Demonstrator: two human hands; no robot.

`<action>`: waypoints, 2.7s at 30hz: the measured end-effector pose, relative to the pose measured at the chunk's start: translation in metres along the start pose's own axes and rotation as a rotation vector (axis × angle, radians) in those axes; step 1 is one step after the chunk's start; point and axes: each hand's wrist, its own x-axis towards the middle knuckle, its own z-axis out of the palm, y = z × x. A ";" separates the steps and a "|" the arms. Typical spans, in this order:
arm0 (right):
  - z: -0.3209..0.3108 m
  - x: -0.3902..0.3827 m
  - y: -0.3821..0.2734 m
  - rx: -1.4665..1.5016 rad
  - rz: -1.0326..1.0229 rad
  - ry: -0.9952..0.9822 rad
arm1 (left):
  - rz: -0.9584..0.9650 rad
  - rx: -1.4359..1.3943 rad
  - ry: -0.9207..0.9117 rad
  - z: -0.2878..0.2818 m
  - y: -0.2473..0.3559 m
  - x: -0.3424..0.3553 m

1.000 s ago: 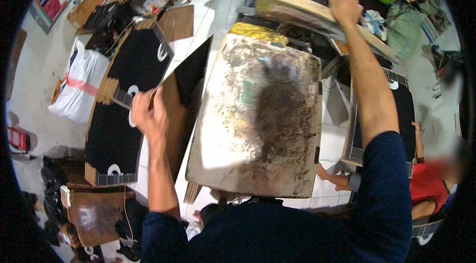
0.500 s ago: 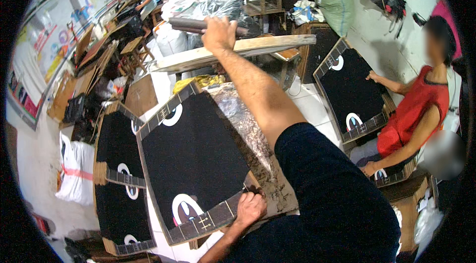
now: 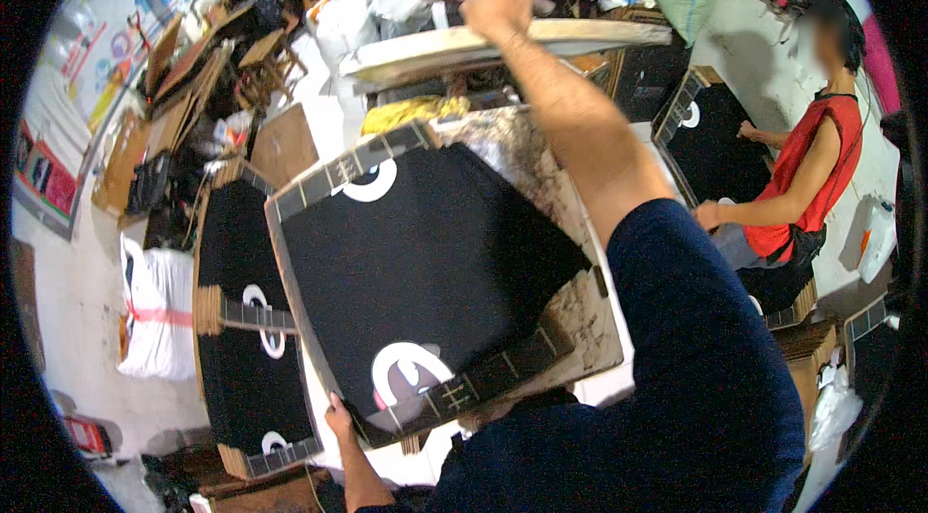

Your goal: The person repeatedly aligns a screen printing frame over a black t-shirt and uses a squeegee to pull ink across the mesh. They lift the frame to check the print, reposition the shirt, and repeat the process multiple times. The person also cleans the screen with a sponge at the end.

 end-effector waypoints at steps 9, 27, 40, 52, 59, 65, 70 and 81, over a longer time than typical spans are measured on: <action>0.000 0.000 -0.002 0.129 0.015 0.190 | 0.128 -0.723 -0.062 -0.034 0.027 -0.037; 0.014 0.000 0.011 -0.087 -0.028 0.126 | 0.166 -0.137 -0.228 0.023 0.064 -0.049; -0.011 0.016 -0.009 0.120 -0.002 0.131 | 0.455 -0.063 -0.404 -0.012 0.080 -0.072; -0.013 0.047 -0.012 0.109 -0.033 0.135 | 0.494 0.130 -0.278 -0.009 0.125 -0.074; -0.003 0.060 0.000 0.105 -0.029 0.037 | 0.420 0.206 -0.300 -0.008 0.122 -0.069; 0.024 0.074 0.004 -0.256 -0.011 0.093 | 0.526 0.115 -0.370 0.009 0.115 -0.048; 0.010 0.066 -0.002 0.048 0.001 0.041 | 0.394 0.101 -0.380 0.018 0.105 -0.037; -0.002 0.069 -0.004 0.093 -0.031 0.131 | 0.463 0.164 -0.312 0.025 0.104 -0.044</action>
